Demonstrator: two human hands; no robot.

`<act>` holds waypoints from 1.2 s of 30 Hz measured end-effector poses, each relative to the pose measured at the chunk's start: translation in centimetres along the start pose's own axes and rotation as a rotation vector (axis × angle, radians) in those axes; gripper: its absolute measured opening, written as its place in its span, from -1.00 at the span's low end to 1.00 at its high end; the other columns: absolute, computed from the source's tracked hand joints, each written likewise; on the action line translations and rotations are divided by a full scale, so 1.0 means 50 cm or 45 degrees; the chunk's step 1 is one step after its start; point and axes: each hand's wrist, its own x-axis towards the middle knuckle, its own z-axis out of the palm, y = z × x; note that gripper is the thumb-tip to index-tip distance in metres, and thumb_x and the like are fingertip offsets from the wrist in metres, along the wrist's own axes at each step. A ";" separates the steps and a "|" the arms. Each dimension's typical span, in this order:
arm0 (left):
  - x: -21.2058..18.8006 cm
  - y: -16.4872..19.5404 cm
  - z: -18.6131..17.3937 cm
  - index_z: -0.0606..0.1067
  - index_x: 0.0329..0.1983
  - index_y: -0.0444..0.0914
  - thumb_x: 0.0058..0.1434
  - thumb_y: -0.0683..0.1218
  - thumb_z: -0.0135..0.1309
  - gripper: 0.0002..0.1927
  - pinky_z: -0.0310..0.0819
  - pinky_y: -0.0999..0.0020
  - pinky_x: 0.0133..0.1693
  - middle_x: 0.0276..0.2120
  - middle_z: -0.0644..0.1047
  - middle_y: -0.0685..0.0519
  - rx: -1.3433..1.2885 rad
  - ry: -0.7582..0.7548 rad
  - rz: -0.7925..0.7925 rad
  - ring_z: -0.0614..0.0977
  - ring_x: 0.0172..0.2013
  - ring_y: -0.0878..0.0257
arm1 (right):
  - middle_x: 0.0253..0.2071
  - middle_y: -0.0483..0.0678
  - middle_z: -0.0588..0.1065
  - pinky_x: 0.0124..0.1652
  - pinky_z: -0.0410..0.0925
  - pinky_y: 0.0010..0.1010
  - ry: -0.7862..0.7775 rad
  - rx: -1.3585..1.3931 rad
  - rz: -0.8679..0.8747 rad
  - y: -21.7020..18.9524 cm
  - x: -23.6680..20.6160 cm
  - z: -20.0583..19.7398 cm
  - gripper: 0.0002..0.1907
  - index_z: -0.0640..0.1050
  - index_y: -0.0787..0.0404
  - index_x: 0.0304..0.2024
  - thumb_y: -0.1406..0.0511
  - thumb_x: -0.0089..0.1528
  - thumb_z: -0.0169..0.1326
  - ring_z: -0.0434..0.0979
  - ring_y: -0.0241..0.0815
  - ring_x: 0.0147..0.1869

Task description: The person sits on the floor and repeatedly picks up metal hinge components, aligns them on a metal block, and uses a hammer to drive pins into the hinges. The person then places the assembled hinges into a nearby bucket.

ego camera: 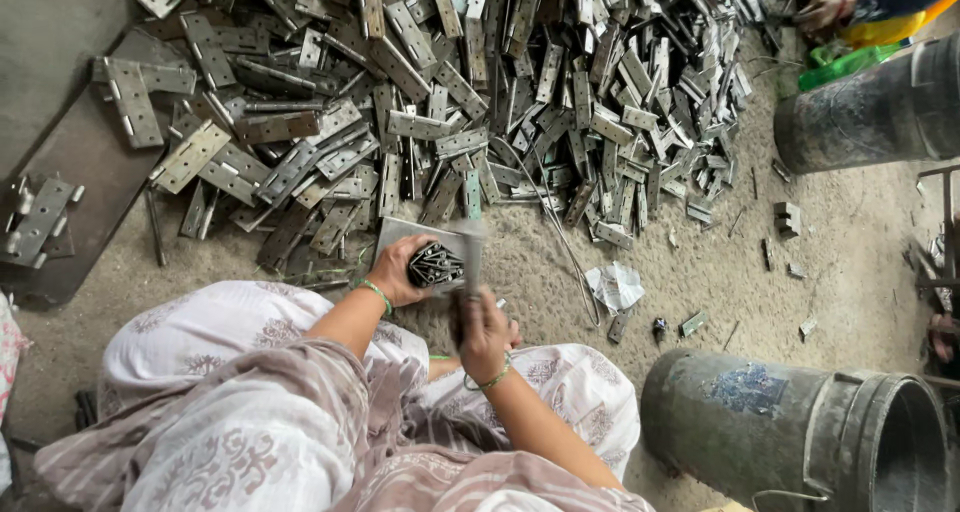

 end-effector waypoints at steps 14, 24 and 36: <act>0.003 0.007 0.001 0.45 0.13 -0.16 -0.27 -0.08 0.42 -0.21 0.50 0.20 0.09 -0.07 0.59 -0.10 -0.006 -0.003 -0.080 0.61 -0.03 -0.04 | -0.49 -0.23 0.43 -0.40 0.14 -0.38 0.127 -0.493 -0.235 0.045 0.023 -0.019 -0.67 0.55 0.24 -0.09 0.17 0.48 -0.15 0.30 -0.42 -0.47; -0.001 0.003 0.005 0.47 0.11 -0.14 -0.27 -0.06 0.42 -0.24 0.54 0.20 0.05 -0.09 0.60 -0.07 -0.034 0.025 -0.066 0.63 -0.06 -0.03 | -0.57 -0.26 0.31 -0.55 0.07 -0.55 -0.030 -0.011 0.078 0.070 0.039 -0.027 -0.65 0.52 0.25 -0.17 0.12 0.46 -0.13 0.18 -0.48 -0.56; 0.003 -0.036 0.024 0.50 0.10 -0.29 -0.33 0.01 0.48 -0.16 0.51 0.18 0.08 -0.10 0.59 -0.14 -0.023 0.054 -0.072 0.63 -0.07 -0.02 | -0.57 -0.12 0.37 -0.48 0.20 -0.40 -0.159 -0.534 -0.168 0.016 0.010 0.031 -0.72 0.48 0.30 -0.20 0.21 0.44 -0.07 0.30 -0.32 -0.53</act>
